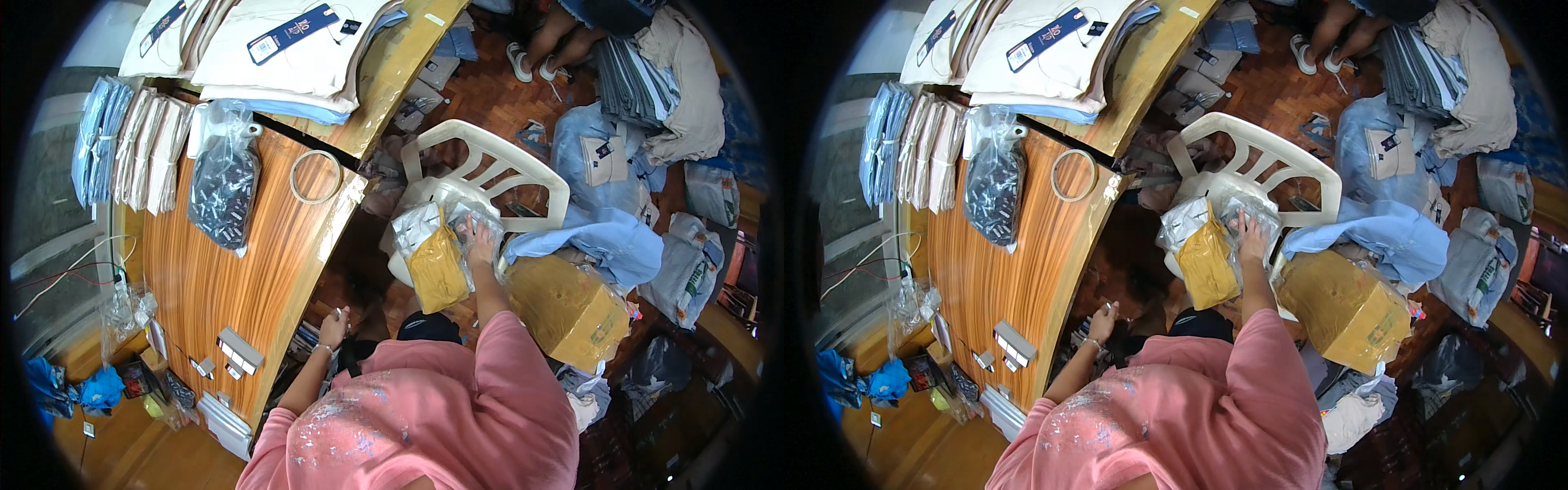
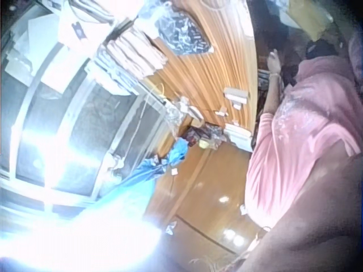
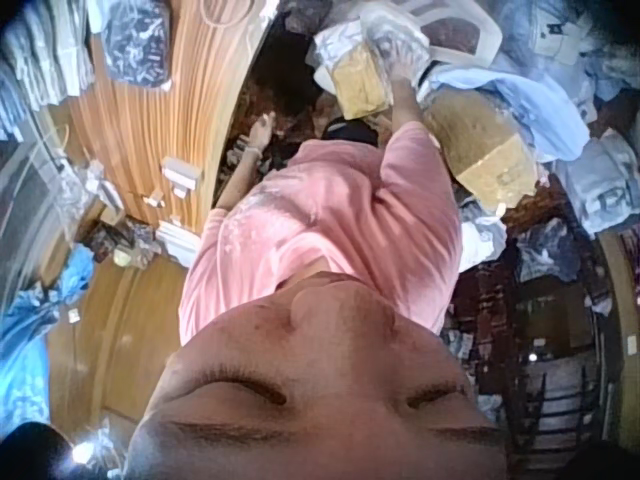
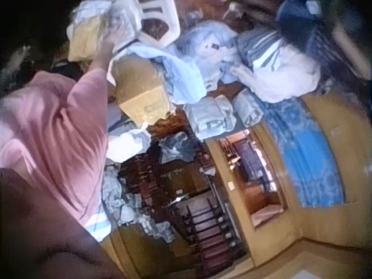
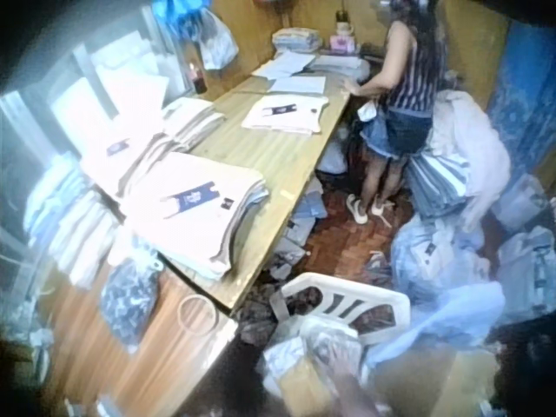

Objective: The person organizes small boxed items on a desk, applies adhesive tags to them, and attaches security or price tags to clothing items using plastic fasteners.

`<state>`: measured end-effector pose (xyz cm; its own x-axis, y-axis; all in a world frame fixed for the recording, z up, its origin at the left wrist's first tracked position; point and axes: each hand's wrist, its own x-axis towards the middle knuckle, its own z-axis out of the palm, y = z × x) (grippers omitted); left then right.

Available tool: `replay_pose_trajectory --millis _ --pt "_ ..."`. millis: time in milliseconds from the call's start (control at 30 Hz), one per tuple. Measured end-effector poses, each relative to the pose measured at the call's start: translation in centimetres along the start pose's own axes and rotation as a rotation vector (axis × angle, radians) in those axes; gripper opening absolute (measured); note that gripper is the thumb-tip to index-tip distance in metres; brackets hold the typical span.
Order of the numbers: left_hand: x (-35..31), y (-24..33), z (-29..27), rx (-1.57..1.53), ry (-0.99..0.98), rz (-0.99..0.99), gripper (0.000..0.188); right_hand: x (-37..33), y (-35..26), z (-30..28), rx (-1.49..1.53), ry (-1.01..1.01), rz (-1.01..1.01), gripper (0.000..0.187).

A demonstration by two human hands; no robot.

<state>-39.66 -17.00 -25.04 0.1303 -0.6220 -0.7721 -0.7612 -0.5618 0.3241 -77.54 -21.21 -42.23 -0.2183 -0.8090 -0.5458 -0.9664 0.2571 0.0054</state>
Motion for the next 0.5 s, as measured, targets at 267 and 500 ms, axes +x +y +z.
replay_pose_trajectory --millis 267,500 --pt "1.4 -5.3 1.9 0.092 -0.122 -0.015 0.047 0.6 0.1 2.1 -0.084 0.057 -0.009 0.097" --pt "2.4 -3.9 1.7 0.266 -0.107 0.192 0.033 0.2 1.5 -3.4 0.275 -0.117 0.041 0.106"
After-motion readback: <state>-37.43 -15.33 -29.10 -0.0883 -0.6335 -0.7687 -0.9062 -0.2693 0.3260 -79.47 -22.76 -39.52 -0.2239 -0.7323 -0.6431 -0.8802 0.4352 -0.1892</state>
